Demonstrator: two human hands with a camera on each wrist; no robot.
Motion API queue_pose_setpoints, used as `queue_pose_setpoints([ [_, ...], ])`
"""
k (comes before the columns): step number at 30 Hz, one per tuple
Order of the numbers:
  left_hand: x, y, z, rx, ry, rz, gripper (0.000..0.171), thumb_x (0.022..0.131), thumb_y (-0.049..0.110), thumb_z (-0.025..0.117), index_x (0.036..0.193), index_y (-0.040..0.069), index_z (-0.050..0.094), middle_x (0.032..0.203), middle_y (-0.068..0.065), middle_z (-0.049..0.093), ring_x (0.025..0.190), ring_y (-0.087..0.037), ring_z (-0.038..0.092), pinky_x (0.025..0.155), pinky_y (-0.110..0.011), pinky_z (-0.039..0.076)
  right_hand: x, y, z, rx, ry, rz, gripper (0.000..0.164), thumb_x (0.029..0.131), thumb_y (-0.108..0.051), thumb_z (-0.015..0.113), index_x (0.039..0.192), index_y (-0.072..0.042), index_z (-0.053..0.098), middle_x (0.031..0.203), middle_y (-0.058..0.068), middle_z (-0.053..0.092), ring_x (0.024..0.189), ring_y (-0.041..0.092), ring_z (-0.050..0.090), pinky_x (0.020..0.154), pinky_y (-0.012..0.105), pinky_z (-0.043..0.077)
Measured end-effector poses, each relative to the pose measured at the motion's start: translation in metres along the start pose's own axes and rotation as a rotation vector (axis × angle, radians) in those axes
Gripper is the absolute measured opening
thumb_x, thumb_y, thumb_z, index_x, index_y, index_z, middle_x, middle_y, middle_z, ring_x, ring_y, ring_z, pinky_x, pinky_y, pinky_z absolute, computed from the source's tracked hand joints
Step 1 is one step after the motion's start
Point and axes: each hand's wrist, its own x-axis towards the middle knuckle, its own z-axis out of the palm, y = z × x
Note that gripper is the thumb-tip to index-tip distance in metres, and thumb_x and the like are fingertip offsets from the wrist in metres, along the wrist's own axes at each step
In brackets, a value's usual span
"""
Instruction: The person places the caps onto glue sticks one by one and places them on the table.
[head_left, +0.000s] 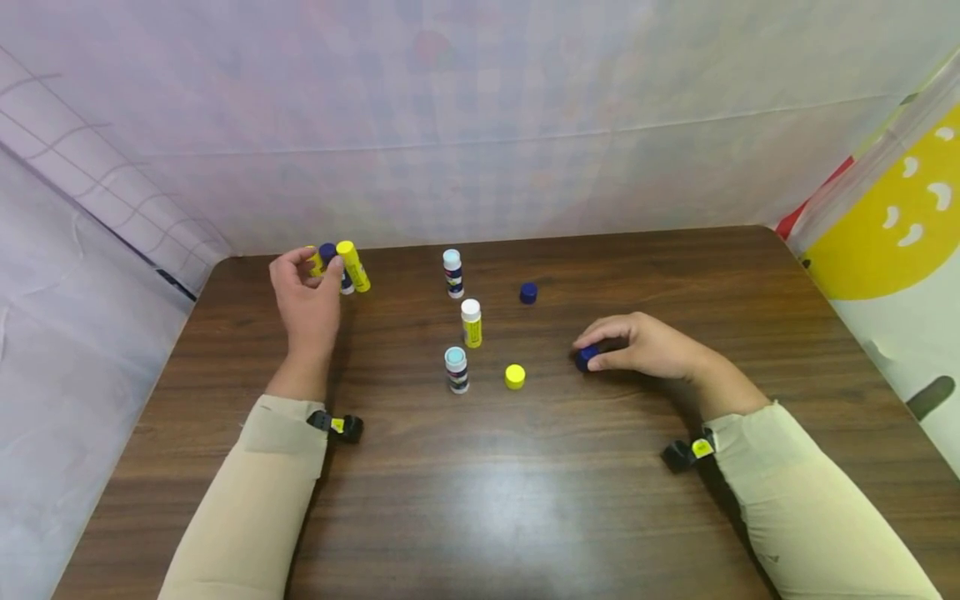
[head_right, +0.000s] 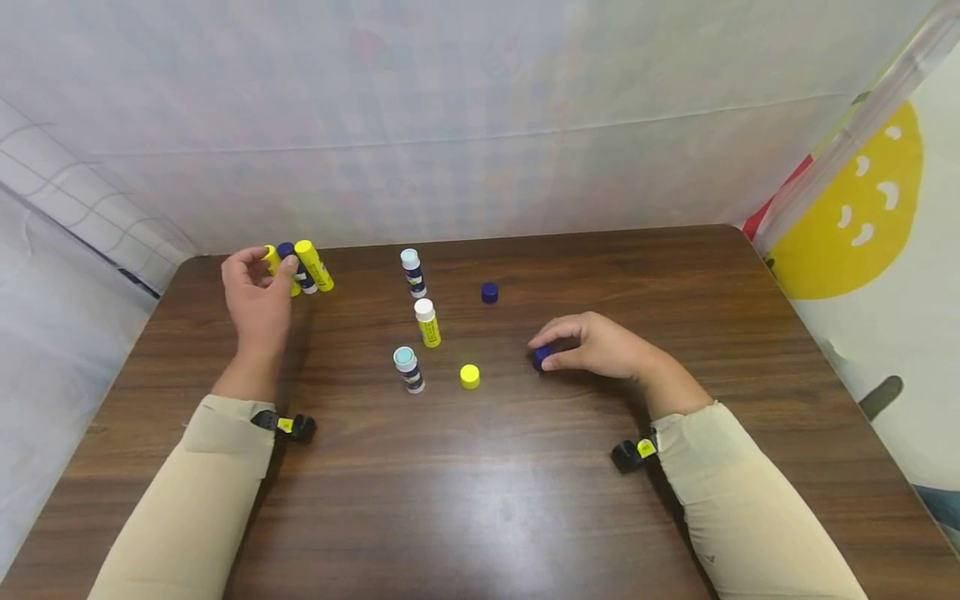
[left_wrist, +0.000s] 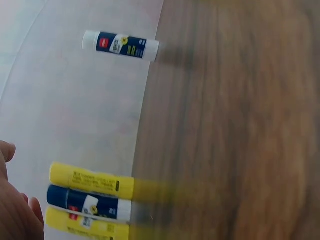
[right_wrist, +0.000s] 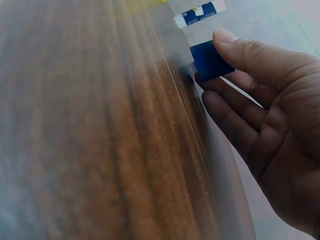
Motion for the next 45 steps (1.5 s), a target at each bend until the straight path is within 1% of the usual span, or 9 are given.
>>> queue_pose_setpoints([
  [4,-0.003,0.005,0.002,-0.009,-0.053,0.040,0.041,0.096,0.012,0.074,0.128,-0.008,0.056,0.114,0.008,0.043,0.111,-0.024,0.050,0.096,-0.033,0.049,0.000,0.000,0.000,0.007,0.008,0.002,0.028,0.092,-0.029,0.080,0.120,-0.025,0.078,0.127,-0.003,0.074,0.126,0.025,0.065,0.111,0.052,0.047],
  [6,-0.004,0.007,0.003,-0.003,-0.077,0.053,0.042,0.097,0.013,0.073,0.128,-0.008,0.055,0.115,0.006,0.044,0.113,-0.026,0.050,0.098,-0.040,0.048,0.000,0.000,0.000,0.003,0.012,0.001,0.028,0.093,-0.029,0.080,0.120,-0.025,0.078,0.128,-0.002,0.073,0.127,0.026,0.065,0.111,0.053,0.047],
  [8,-0.005,0.010,0.004,-0.001,-0.098,0.059,0.042,0.097,0.013,0.073,0.129,-0.008,0.055,0.116,0.002,0.045,0.113,-0.025,0.050,0.097,-0.039,0.048,0.000,0.000,-0.001,-0.004,0.019,0.001,0.028,0.093,-0.029,0.080,0.120,-0.025,0.078,0.128,-0.002,0.073,0.127,0.026,0.065,0.111,0.053,0.047],
  [13,-0.009,0.014,0.008,-0.017,-0.145,0.049,0.044,0.095,0.012,0.075,0.130,-0.008,0.055,0.120,-0.006,0.050,0.112,-0.020,0.050,0.089,-0.026,0.047,0.000,0.000,-0.001,-0.018,0.040,-0.008,0.028,0.092,-0.027,0.081,0.120,-0.023,0.078,0.127,-0.003,0.073,0.125,0.023,0.065,0.108,0.044,0.049],
  [18,-0.012,0.018,0.011,-0.041,-0.224,0.032,0.047,0.095,0.011,0.075,0.135,-0.004,0.055,0.131,-0.017,0.053,0.116,-0.022,0.051,0.087,-0.023,0.045,-0.001,0.000,-0.002,-0.027,0.058,-0.016,0.030,0.092,-0.026,0.081,0.121,-0.022,0.077,0.126,-0.005,0.073,0.124,0.019,0.064,0.105,0.028,0.048],
  [24,-0.015,0.021,0.012,-0.067,-0.365,0.066,0.050,0.098,0.010,0.072,0.141,-0.004,0.051,0.136,-0.021,0.054,0.121,-0.030,0.054,0.090,-0.022,0.045,0.000,0.001,-0.002,-0.039,0.075,-0.018,0.030,0.094,-0.027,0.079,0.123,-0.022,0.076,0.127,-0.004,0.073,0.125,0.021,0.064,0.106,0.034,0.050],
  [30,-0.019,0.025,0.012,-0.083,-0.491,0.088,0.048,0.098,0.008,0.070,0.141,-0.002,0.052,0.133,-0.015,0.057,0.119,-0.032,0.055,0.088,-0.020,0.047,0.000,0.001,-0.003,-0.041,0.088,-0.003,0.029,0.095,-0.027,0.077,0.124,-0.022,0.076,0.127,-0.003,0.072,0.126,0.023,0.064,0.107,0.041,0.050],
  [40,-0.024,0.026,0.013,-0.057,-0.692,0.116,0.046,0.098,0.004,0.068,0.142,0.002,0.054,0.133,-0.019,0.059,0.117,-0.022,0.057,0.089,-0.022,0.047,0.000,0.000,-0.003,-0.038,0.119,-0.013,0.029,0.095,-0.023,0.077,0.124,-0.019,0.075,0.127,-0.002,0.072,0.124,0.021,0.064,0.100,0.020,0.048],
  [45,-0.026,0.028,0.012,-0.058,-0.793,0.117,0.043,0.098,0.004,0.068,0.139,0.003,0.057,0.128,-0.019,0.061,0.113,-0.016,0.057,0.091,-0.024,0.050,-0.001,-0.001,-0.004,-0.019,0.134,-0.014,0.029,0.096,-0.024,0.076,0.125,-0.018,0.075,0.128,-0.001,0.072,0.125,0.022,0.063,0.100,0.017,0.047],
])
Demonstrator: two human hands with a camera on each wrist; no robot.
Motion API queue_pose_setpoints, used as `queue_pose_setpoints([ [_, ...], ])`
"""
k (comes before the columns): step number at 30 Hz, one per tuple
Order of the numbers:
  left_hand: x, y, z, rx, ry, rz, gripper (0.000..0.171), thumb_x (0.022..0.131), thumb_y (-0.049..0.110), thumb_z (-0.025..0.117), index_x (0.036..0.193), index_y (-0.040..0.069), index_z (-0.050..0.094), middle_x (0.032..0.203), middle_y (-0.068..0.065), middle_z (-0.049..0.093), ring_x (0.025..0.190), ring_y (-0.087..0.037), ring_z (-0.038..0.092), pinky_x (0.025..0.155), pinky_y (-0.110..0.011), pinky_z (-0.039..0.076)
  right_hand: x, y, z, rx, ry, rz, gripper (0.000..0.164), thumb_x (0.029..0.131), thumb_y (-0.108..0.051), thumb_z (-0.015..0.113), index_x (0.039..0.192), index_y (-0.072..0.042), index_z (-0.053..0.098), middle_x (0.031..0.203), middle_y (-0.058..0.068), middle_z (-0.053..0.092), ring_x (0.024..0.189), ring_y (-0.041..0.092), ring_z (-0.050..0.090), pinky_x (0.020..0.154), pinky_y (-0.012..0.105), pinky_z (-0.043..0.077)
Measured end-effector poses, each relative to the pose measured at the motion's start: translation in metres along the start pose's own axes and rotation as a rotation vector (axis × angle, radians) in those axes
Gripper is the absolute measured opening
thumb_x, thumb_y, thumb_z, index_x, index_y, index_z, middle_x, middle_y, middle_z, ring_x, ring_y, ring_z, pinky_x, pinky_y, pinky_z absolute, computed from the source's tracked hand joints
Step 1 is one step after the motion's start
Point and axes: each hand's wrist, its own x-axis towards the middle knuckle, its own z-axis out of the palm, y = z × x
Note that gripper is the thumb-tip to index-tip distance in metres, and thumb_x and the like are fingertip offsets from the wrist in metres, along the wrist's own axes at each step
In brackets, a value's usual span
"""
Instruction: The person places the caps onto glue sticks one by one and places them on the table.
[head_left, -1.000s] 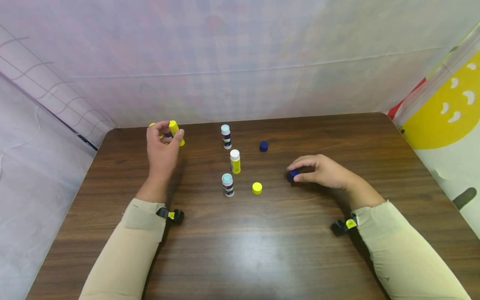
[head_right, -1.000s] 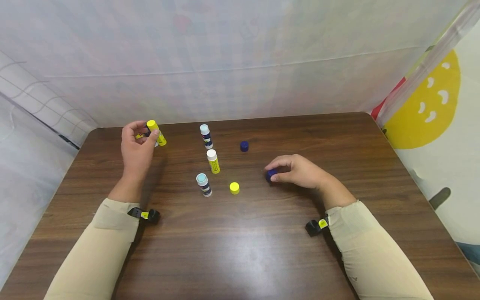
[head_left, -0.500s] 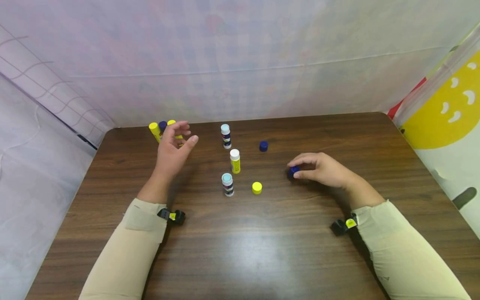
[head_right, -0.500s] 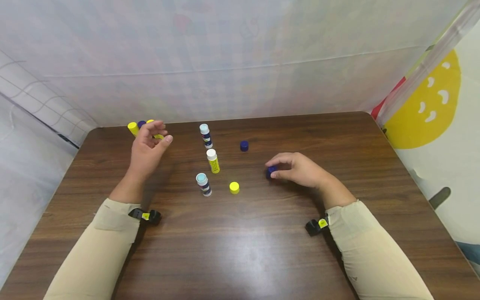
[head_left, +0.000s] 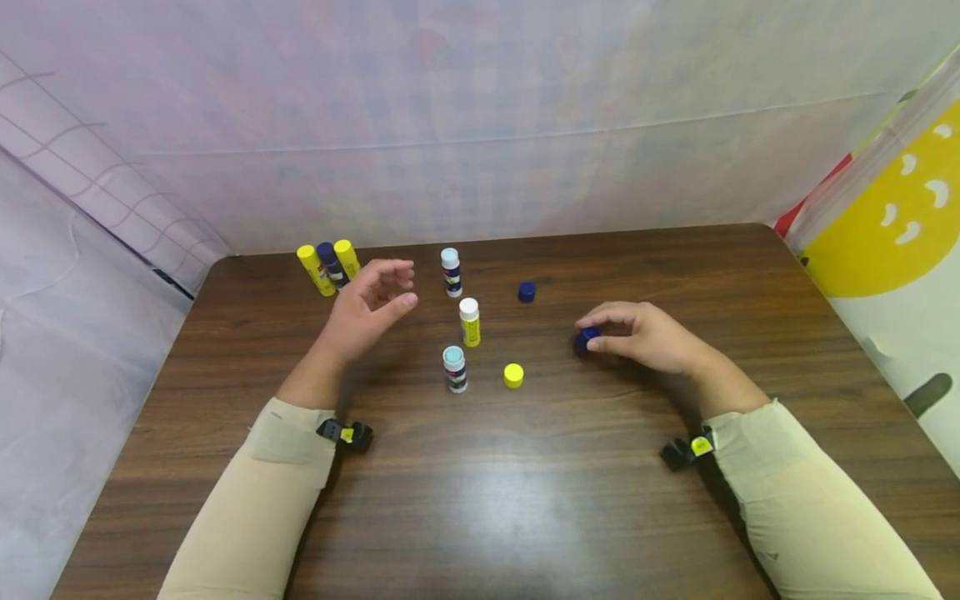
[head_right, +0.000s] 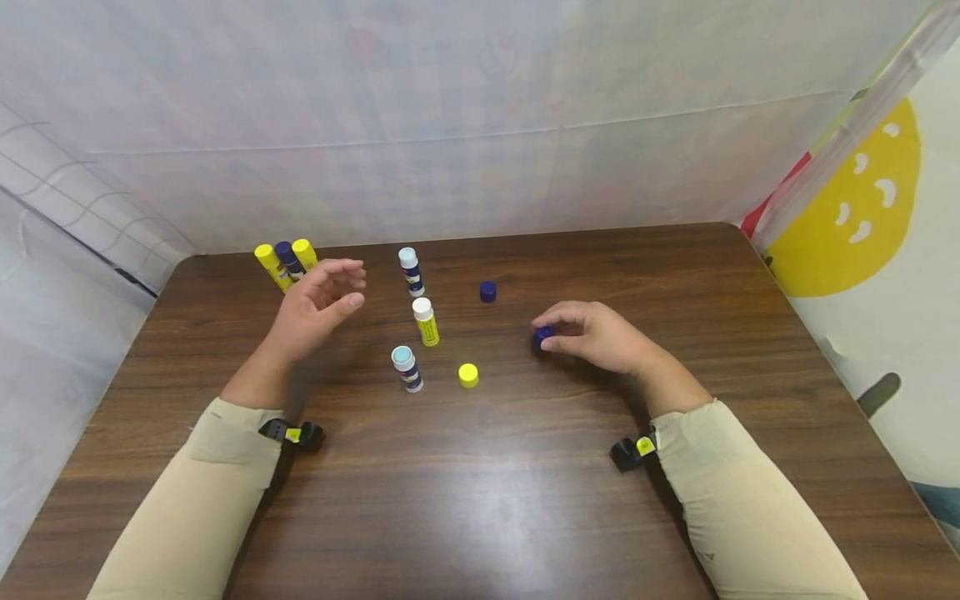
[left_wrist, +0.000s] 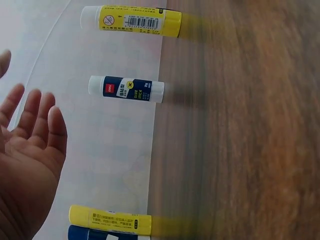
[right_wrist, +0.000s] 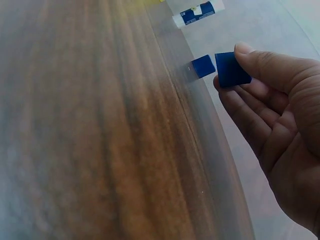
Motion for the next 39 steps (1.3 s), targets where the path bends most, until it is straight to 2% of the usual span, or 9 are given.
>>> queue_pose_setpoints([
  [5,0.000,0.002,0.001,-0.009,-0.112,-0.033,0.041,0.098,0.008,0.069,0.137,0.004,0.060,0.130,-0.019,0.063,0.113,-0.020,0.061,0.094,-0.033,0.052,0.000,-0.001,-0.001,0.003,0.020,0.003,0.029,0.097,-0.025,0.075,0.125,-0.018,0.074,0.128,0.000,0.072,0.125,0.022,0.063,0.099,0.016,0.046],
  [10,-0.001,0.007,0.002,0.008,-0.223,-0.097,0.045,0.096,0.016,0.072,0.140,0.009,0.061,0.131,-0.015,0.065,0.113,-0.024,0.062,0.094,-0.040,0.053,0.000,-0.002,-0.001,0.037,0.044,0.006,0.030,0.097,-0.024,0.076,0.126,-0.015,0.074,0.126,0.002,0.073,0.120,0.010,0.064,0.096,0.013,0.048],
  [13,-0.002,0.008,0.003,-0.003,-0.282,-0.109,0.049,0.095,0.015,0.074,0.142,0.010,0.060,0.132,-0.017,0.064,0.114,-0.034,0.062,0.093,-0.041,0.053,0.000,-0.002,-0.001,0.067,0.054,0.009,0.031,0.097,-0.021,0.076,0.126,-0.013,0.073,0.125,0.003,0.073,0.115,0.000,0.063,0.093,0.012,0.050],
  [17,-0.001,0.006,0.005,-0.034,-0.359,-0.112,0.051,0.095,0.013,0.074,0.143,0.008,0.059,0.136,-0.020,0.064,0.121,-0.043,0.060,0.098,-0.044,0.053,0.001,-0.003,0.000,0.095,0.077,0.026,0.029,0.096,-0.018,0.077,0.125,-0.013,0.074,0.123,0.003,0.074,0.113,-0.001,0.063,0.093,0.012,0.050],
  [21,-0.001,0.005,0.007,-0.043,-0.429,-0.132,0.053,0.094,0.013,0.074,0.144,0.006,0.058,0.139,-0.015,0.065,0.127,-0.038,0.061,0.105,-0.051,0.052,0.001,-0.005,0.001,0.099,0.096,0.009,0.029,0.096,-0.016,0.076,0.124,-0.012,0.074,0.122,0.006,0.074,0.111,-0.002,0.063,0.092,0.012,0.050],
  [28,-0.001,0.003,0.012,-0.082,-0.512,-0.141,0.054,0.092,0.009,0.077,0.143,0.007,0.059,0.144,-0.018,0.062,0.133,-0.036,0.059,0.114,-0.053,0.047,0.001,-0.006,0.002,0.124,0.123,-0.032,0.028,0.096,-0.012,0.076,0.123,-0.009,0.075,0.120,0.010,0.075,0.107,-0.005,0.064,0.089,0.010,0.051],
  [32,-0.001,0.004,0.015,-0.083,-0.533,-0.159,0.056,0.091,0.010,0.079,0.143,0.009,0.060,0.142,-0.018,0.064,0.131,-0.037,0.060,0.113,-0.055,0.047,0.002,-0.006,0.002,0.119,0.133,-0.035,0.028,0.095,-0.012,0.076,0.123,-0.009,0.075,0.120,0.011,0.075,0.107,-0.007,0.063,0.090,0.009,0.050],
  [39,-0.002,0.003,0.021,-0.074,-0.597,-0.202,0.060,0.089,0.011,0.081,0.145,0.007,0.058,0.142,-0.016,0.065,0.127,-0.031,0.063,0.112,-0.055,0.047,0.002,-0.005,0.003,0.115,0.140,-0.027,0.028,0.096,-0.013,0.076,0.123,-0.009,0.075,0.121,0.010,0.074,0.108,-0.007,0.062,0.092,0.008,0.049],
])
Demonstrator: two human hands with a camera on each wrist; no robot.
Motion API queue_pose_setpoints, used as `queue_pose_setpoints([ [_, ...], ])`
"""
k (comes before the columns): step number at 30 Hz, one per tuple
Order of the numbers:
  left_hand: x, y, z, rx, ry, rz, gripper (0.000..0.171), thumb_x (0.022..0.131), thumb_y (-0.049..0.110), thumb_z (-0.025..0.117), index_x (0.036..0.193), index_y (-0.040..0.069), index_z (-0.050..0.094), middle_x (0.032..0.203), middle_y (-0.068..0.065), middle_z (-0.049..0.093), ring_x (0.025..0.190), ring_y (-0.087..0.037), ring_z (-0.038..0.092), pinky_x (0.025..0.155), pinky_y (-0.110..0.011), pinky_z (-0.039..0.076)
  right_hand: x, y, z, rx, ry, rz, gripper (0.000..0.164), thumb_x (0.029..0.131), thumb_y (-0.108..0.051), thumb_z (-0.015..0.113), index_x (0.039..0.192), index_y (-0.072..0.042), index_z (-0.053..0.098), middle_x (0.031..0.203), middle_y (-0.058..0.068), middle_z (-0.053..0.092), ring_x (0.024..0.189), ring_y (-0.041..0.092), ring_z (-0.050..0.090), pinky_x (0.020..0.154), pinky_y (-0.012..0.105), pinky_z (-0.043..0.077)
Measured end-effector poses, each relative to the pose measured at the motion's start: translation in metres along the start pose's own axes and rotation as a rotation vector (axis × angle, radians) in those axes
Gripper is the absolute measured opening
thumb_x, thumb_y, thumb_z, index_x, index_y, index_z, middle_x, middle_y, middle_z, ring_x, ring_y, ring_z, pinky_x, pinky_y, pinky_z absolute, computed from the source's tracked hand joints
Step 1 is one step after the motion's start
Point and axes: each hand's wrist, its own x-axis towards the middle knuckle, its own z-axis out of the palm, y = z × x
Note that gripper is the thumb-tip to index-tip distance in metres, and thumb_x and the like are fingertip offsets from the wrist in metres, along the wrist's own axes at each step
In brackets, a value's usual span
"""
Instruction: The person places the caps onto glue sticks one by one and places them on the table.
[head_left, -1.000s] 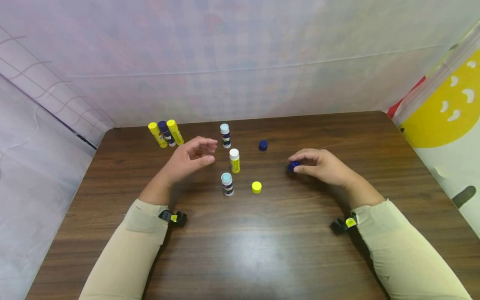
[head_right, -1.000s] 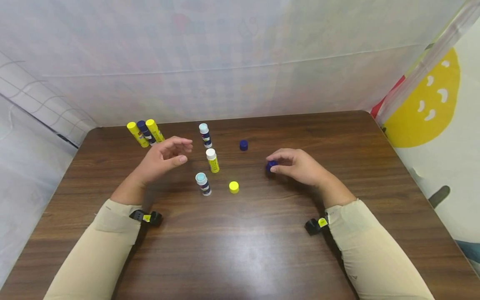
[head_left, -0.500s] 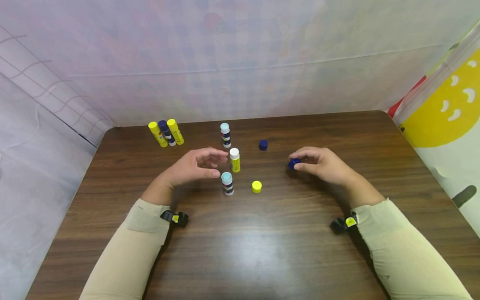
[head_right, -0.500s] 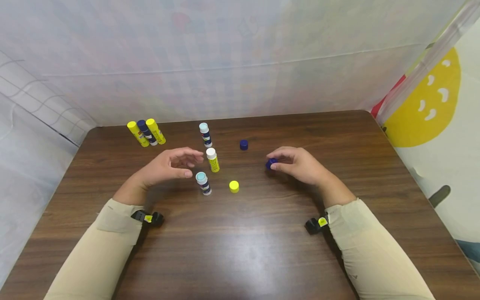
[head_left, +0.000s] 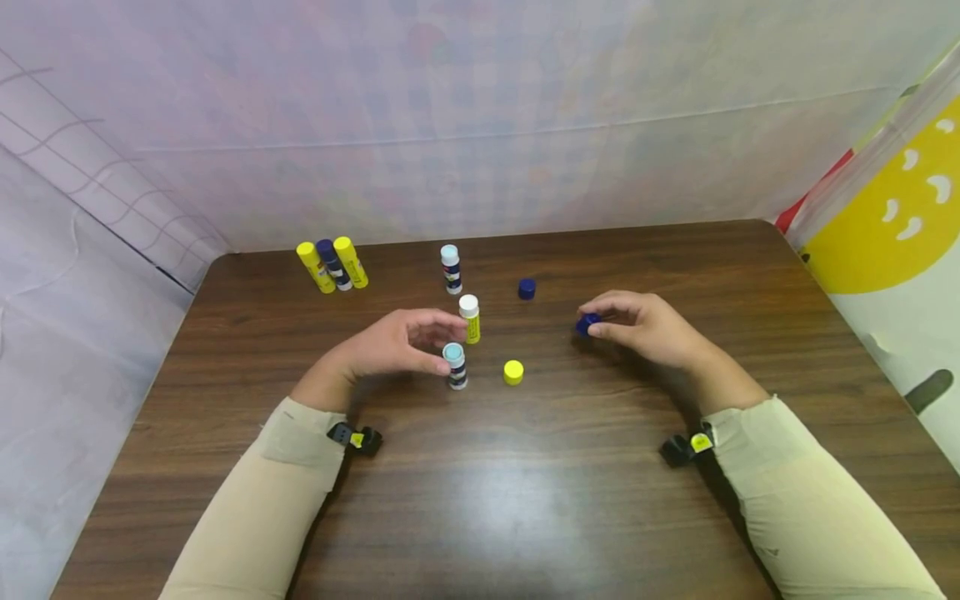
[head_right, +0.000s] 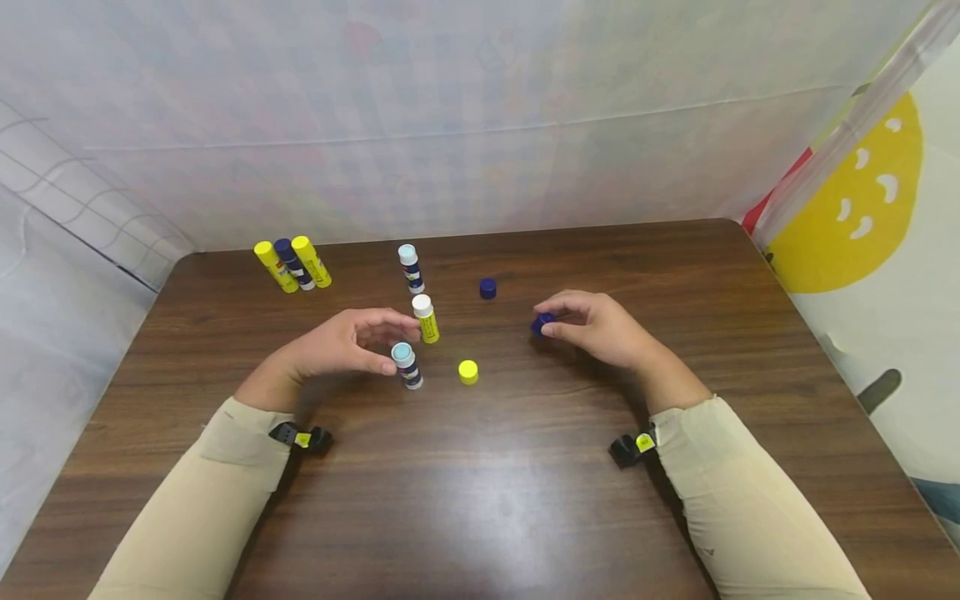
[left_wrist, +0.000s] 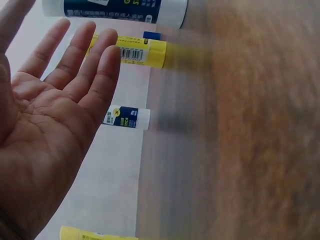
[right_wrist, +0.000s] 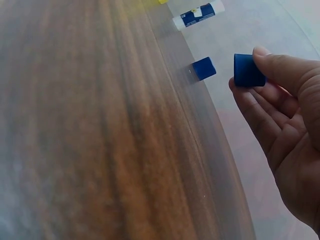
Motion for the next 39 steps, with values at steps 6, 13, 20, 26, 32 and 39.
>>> queue_pose_setpoints([
  [6,0.0025,-0.0026,0.0018,0.043,-0.032,-0.047,0.060,0.089,0.016,0.083,0.143,0.007,0.061,0.140,-0.010,0.068,0.127,-0.026,0.063,0.113,-0.052,0.048,-0.0001,0.0007,0.0004,0.009,0.008,0.004,0.028,0.096,-0.013,0.076,0.123,-0.009,0.075,0.122,0.011,0.074,0.109,-0.007,0.062,0.092,0.008,0.049],
  [13,0.0045,-0.0051,0.0026,0.117,-0.058,-0.072,0.050,0.090,0.023,0.083,0.137,0.015,0.068,0.134,-0.001,0.072,0.125,-0.020,0.064,0.109,-0.046,0.050,-0.0007,0.0014,0.0006,0.035,0.020,-0.004,0.028,0.096,-0.011,0.075,0.123,-0.007,0.074,0.123,0.013,0.073,0.109,-0.008,0.062,0.092,0.008,0.049],
  [20,0.0053,-0.0057,0.0038,0.146,-0.058,-0.073,0.042,0.089,0.024,0.083,0.129,0.018,0.073,0.132,0.002,0.073,0.121,-0.018,0.064,0.107,-0.044,0.051,0.0000,0.0016,0.0008,0.039,0.025,-0.004,0.027,0.096,-0.011,0.075,0.123,-0.006,0.074,0.123,0.014,0.073,0.109,-0.007,0.062,0.092,0.008,0.049],
  [26,0.0056,-0.0070,0.0037,0.161,-0.062,-0.084,0.040,0.090,0.024,0.083,0.128,0.019,0.075,0.126,0.003,0.075,0.117,-0.016,0.065,0.104,-0.040,0.051,0.0001,0.0016,0.0007,0.018,0.024,0.002,0.028,0.096,-0.012,0.075,0.123,-0.008,0.074,0.123,0.013,0.073,0.109,-0.008,0.061,0.093,0.007,0.048],
  [32,0.0056,-0.0071,0.0040,0.153,-0.066,-0.086,0.037,0.090,0.023,0.083,0.126,0.018,0.075,0.123,0.002,0.076,0.113,-0.016,0.066,0.100,-0.036,0.053,0.0000,0.0022,0.0006,0.031,0.022,0.001,0.028,0.096,-0.012,0.075,0.123,-0.007,0.074,0.123,0.013,0.073,0.108,-0.007,0.062,0.092,0.008,0.049],
  [39,0.0057,-0.0076,0.0043,0.149,-0.061,-0.091,0.036,0.091,0.022,0.082,0.125,0.017,0.076,0.120,0.002,0.077,0.112,-0.016,0.066,0.099,-0.035,0.053,0.0002,0.0030,0.0004,0.029,0.026,0.001,0.027,0.096,-0.012,0.075,0.123,-0.007,0.074,0.124,0.013,0.073,0.110,-0.008,0.061,0.093,0.008,0.049],
])
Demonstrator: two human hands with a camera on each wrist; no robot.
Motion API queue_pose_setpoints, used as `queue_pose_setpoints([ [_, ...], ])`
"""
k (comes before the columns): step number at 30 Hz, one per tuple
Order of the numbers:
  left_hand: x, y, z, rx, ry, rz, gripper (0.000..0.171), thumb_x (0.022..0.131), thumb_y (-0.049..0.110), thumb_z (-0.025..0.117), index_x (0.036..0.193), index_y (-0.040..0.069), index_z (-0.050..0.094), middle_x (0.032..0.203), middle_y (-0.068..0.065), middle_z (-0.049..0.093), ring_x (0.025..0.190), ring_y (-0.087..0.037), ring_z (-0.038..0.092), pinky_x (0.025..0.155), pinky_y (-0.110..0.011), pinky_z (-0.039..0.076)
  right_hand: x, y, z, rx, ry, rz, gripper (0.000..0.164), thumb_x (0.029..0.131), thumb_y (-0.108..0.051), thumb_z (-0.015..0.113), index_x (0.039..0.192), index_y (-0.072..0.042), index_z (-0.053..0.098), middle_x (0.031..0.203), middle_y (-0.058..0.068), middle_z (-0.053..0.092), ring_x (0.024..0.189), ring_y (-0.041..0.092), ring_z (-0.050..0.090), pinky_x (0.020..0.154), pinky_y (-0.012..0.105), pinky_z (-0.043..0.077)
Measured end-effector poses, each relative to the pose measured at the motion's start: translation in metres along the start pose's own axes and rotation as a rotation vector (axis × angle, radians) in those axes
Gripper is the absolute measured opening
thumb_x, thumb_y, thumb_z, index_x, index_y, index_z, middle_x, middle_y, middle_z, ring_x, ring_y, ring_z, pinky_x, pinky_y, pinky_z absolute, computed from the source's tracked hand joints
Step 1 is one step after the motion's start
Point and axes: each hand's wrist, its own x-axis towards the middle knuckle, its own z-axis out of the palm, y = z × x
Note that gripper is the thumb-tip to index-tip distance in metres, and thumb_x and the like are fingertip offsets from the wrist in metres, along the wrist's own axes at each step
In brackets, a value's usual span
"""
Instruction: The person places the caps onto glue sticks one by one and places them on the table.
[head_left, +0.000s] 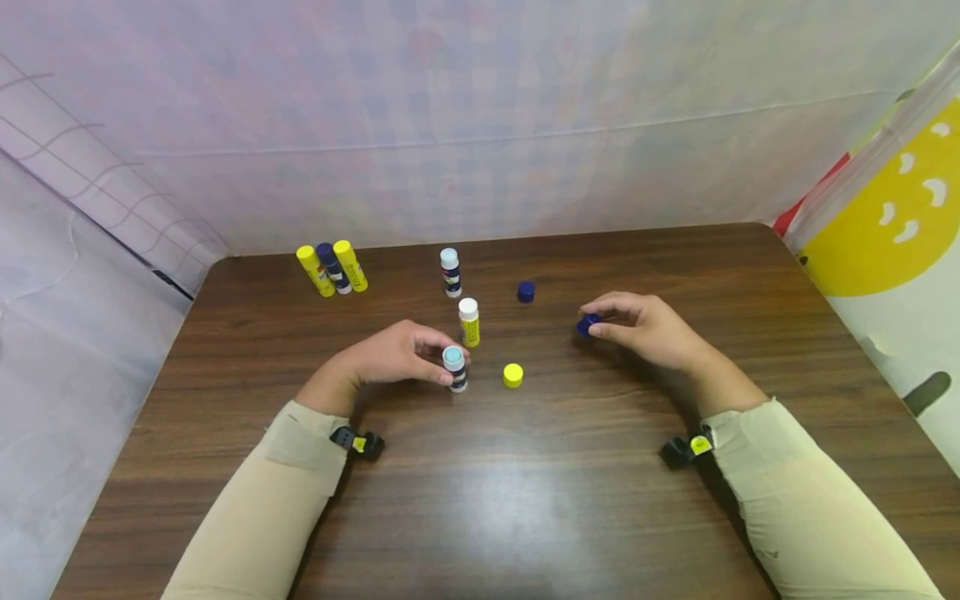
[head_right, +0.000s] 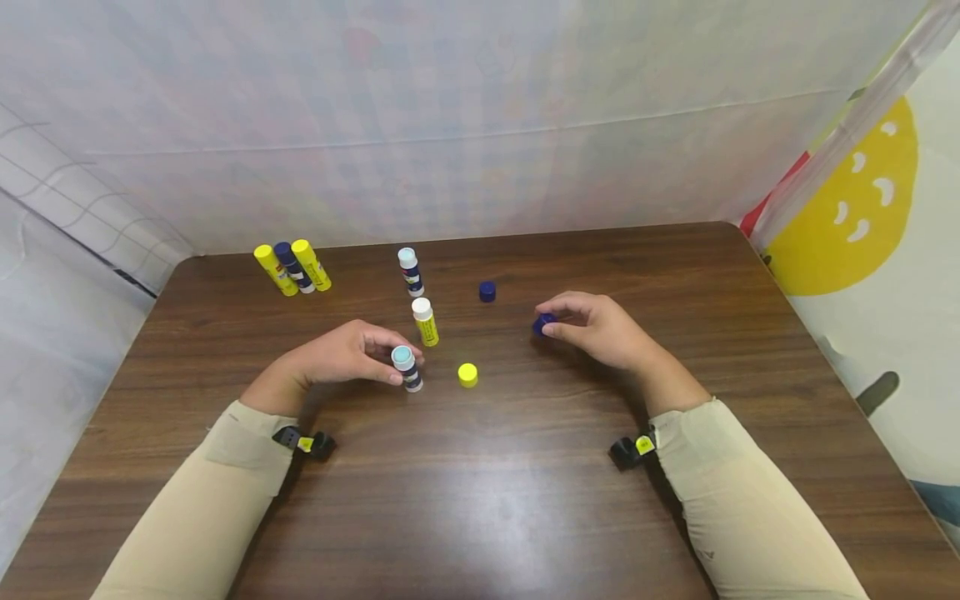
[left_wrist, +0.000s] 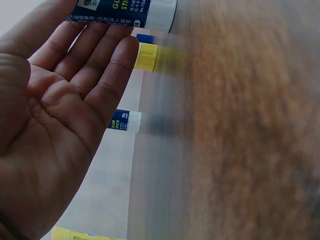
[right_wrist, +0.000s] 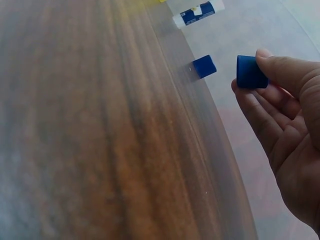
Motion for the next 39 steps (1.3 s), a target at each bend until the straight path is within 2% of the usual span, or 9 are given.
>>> queue_pose_setpoints([
  [19,0.000,-0.001,0.003,0.000,0.021,0.021,0.031,0.092,0.021,0.081,0.122,0.014,0.076,0.116,0.001,0.078,0.107,-0.016,0.067,0.097,-0.035,0.054,-0.002,0.001,0.001,0.008,0.012,-0.013,0.028,0.096,-0.010,0.075,0.124,-0.006,0.074,0.124,0.014,0.073,0.109,-0.007,0.062,0.092,0.008,0.049],
  [30,-0.001,0.003,0.002,-0.013,0.032,0.034,0.026,0.093,0.020,0.080,0.117,0.014,0.077,0.114,0.000,0.077,0.106,-0.017,0.066,0.097,-0.035,0.054,-0.001,-0.006,0.000,0.004,0.009,-0.010,0.029,0.097,-0.012,0.074,0.126,-0.007,0.073,0.126,0.013,0.072,0.108,-0.005,0.062,0.091,0.009,0.050],
  [39,-0.001,0.006,0.002,-0.011,0.049,0.024,0.028,0.093,0.023,0.080,0.120,0.015,0.076,0.120,0.000,0.076,0.114,-0.017,0.067,0.104,-0.042,0.053,0.000,-0.010,0.000,0.022,0.017,-0.021,0.028,0.096,-0.010,0.074,0.124,-0.007,0.073,0.122,0.013,0.073,0.106,-0.002,0.064,0.090,0.010,0.052],
])
